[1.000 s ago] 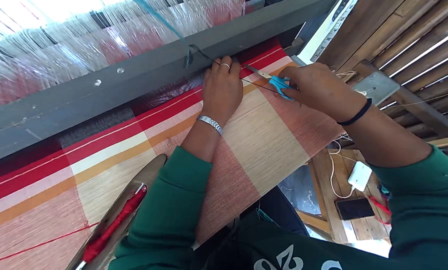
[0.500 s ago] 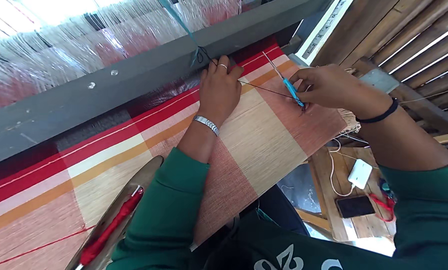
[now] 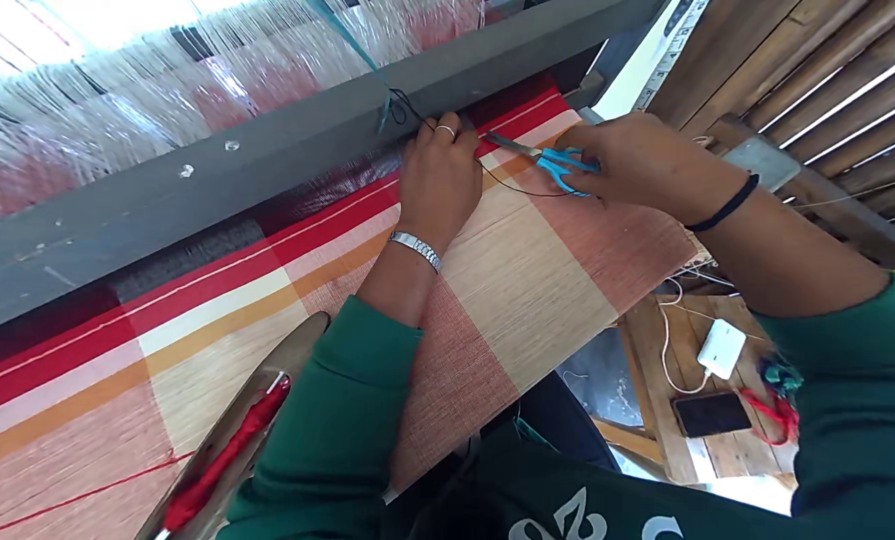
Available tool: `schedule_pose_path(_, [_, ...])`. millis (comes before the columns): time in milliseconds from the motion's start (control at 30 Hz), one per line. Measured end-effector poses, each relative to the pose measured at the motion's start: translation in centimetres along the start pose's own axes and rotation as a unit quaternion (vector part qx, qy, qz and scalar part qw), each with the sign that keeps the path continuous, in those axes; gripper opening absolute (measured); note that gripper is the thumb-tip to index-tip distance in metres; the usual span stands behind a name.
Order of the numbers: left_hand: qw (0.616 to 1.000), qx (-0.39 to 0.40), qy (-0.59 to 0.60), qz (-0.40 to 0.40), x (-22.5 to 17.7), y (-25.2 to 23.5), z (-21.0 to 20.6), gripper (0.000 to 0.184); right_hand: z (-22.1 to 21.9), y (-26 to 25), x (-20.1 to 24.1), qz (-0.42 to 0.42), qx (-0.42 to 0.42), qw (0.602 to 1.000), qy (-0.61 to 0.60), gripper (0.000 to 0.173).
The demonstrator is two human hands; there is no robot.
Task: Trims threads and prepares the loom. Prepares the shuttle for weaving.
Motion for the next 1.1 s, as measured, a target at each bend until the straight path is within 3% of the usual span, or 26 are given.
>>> schedule_pose_path(1100, [1.000,0.002,-0.007,-0.004,0.1,0.0,0.0,0.030,-0.3,0.4,2.5,-0.028,0.019,0.995,0.096,0.023])
Point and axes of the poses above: each hand's wrist, its own y-axis away from the middle knuckle, its own z-axis out of the back of the hand, x = y × z, the point moved 10 cm from there along -y, towards the middle knuckle, and after that the axes turned 13 degrees about -z, right-handed, at the moved point
